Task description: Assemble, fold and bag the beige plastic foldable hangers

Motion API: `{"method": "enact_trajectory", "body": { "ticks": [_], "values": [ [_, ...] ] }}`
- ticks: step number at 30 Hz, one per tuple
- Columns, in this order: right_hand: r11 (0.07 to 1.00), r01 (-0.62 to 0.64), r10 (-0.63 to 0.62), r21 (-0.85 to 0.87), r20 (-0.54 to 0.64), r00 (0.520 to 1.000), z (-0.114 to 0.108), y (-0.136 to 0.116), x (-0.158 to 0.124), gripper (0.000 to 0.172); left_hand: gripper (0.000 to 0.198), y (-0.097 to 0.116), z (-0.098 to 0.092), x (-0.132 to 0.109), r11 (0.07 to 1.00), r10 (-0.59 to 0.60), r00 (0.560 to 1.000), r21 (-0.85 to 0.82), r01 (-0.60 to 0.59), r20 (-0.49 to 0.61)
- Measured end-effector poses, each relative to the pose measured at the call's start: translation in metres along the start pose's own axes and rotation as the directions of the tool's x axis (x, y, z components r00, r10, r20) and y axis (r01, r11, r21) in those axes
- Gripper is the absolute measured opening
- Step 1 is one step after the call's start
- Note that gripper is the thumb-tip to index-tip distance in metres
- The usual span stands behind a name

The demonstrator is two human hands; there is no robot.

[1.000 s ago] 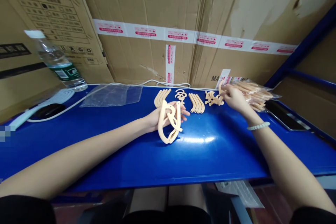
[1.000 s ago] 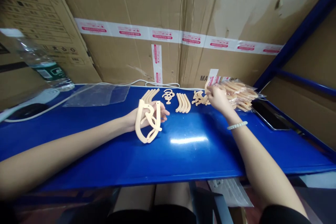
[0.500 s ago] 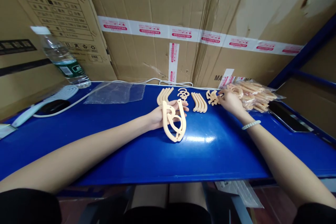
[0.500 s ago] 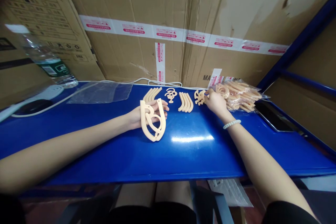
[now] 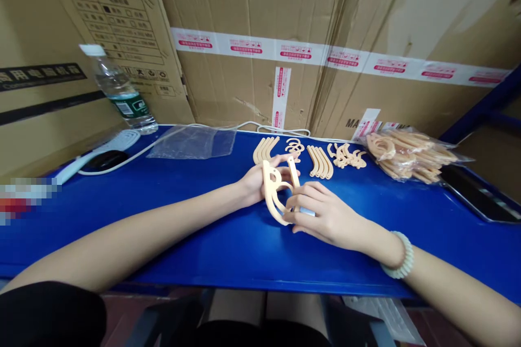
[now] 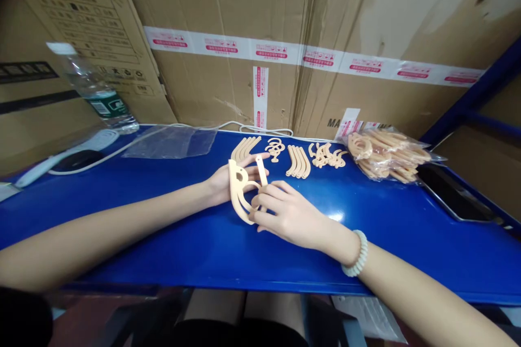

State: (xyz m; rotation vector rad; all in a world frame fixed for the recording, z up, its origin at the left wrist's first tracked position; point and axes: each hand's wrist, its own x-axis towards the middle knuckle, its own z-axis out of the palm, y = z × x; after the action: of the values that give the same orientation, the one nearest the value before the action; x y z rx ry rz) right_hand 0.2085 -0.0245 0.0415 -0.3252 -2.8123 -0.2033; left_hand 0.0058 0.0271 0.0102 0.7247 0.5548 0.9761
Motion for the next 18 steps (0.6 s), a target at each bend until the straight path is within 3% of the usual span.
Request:
{"method": "enact_trajectory", "body": {
  "ticks": [5, 10, 14, 18],
  "values": [
    [0.994, -0.081, 0.078, -0.076, -0.032, 0.996, 0.012, 0.013, -0.006, 0.022, 0.070, 0.000, 0.008, -0.008, 0.994, 0.030, 0.989, -0.100, -0.044, -0.144],
    [0.993, -0.096, 0.094, -0.067, -0.029, 0.995, 0.013, 0.018, -0.007, 0.021, 0.027, -0.016, 0.011, -0.014, 0.967, 0.172, 0.976, 0.214, -0.140, -0.138],
    [0.993, -0.119, 0.120, 0.018, -0.009, 0.993, 0.012, 0.018, -0.008, 0.019, 0.014, -0.019, 0.007, -0.018, 0.855, 0.245, 0.968, 0.484, -0.187, -0.058],
    [0.979, -0.160, 0.163, 0.126, -0.015, 0.987, 0.012, 0.020, -0.010, 0.017, 0.014, -0.013, 0.005, -0.020, 0.782, 0.213, 0.977, 0.604, -0.152, -0.030]
  ]
}}
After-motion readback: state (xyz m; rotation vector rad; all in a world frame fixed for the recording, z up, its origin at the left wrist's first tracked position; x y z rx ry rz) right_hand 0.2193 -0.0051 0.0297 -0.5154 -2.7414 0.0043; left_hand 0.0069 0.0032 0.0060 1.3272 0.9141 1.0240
